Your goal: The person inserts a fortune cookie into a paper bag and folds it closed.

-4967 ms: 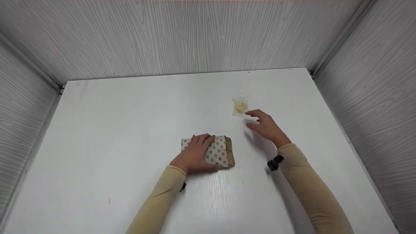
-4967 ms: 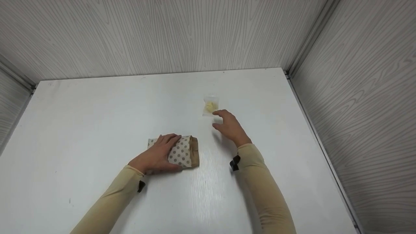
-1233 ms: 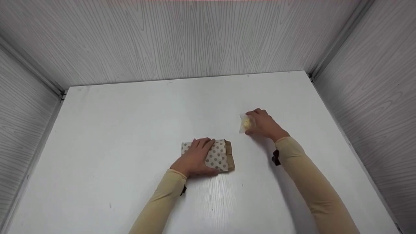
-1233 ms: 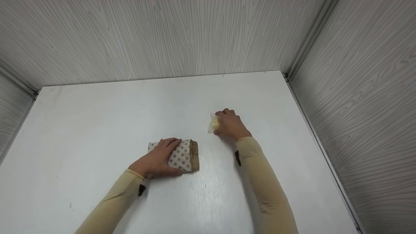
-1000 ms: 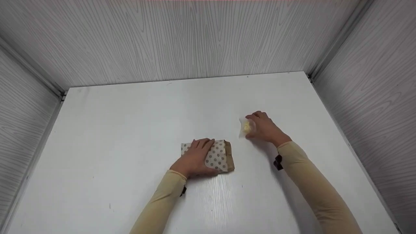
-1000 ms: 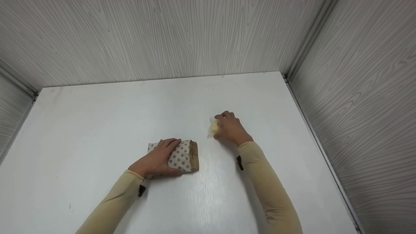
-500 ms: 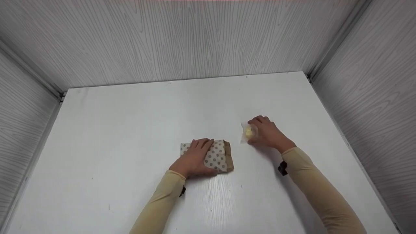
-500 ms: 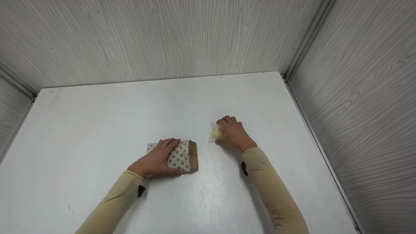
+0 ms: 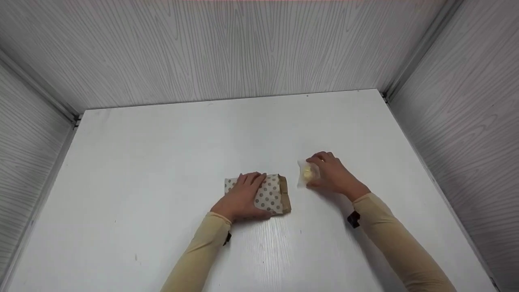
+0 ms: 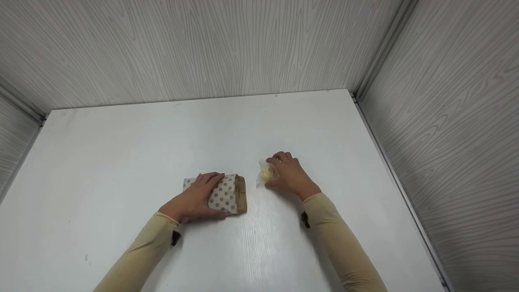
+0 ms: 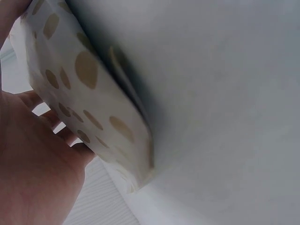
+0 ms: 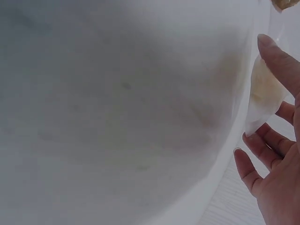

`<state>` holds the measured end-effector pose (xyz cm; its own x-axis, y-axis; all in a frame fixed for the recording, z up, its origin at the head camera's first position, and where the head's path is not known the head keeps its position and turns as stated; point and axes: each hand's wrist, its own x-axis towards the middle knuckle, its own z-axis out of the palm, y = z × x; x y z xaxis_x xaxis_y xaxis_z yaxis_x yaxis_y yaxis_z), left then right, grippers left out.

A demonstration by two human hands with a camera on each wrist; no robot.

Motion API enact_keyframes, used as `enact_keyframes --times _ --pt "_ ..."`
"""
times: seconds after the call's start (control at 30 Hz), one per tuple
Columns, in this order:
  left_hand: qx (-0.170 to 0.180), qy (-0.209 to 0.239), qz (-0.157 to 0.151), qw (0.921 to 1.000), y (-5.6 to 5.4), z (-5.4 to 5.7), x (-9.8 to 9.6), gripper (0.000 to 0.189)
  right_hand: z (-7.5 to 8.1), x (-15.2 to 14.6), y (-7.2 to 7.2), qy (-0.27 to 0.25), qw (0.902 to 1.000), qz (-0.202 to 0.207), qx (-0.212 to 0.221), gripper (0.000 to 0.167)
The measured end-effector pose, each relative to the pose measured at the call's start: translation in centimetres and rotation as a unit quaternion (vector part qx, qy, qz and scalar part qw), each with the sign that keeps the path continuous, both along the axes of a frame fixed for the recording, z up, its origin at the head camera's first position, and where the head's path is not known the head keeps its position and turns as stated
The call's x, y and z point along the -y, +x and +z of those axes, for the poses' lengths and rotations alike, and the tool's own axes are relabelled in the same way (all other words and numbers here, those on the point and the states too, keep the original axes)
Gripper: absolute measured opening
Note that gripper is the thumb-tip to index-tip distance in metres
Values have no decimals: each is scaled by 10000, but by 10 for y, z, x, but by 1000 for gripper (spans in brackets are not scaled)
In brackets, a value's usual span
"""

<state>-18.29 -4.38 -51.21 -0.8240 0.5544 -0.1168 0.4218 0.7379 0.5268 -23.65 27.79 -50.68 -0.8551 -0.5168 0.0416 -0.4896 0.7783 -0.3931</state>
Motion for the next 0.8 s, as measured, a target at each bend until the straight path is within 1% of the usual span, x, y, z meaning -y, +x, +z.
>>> enact_keyframes --times 0.17,0.33,0.6,0.8 --pt "28 -44 -7 10000 0 1 0 113 2 2 11 -187 9993 294 -164 69" --pt "49 -102 -29 9999 -1 -1 0 114 7 9 22 -252 9982 520 -182 69" --pt "-102 -163 -98 9998 -3 -2 0 114 6 22 36 -402 9962 758 -154 71" --pt "18 -164 -70 9998 -3 -1 -2 113 6 25 44 -599 9928 1020 -185 70"
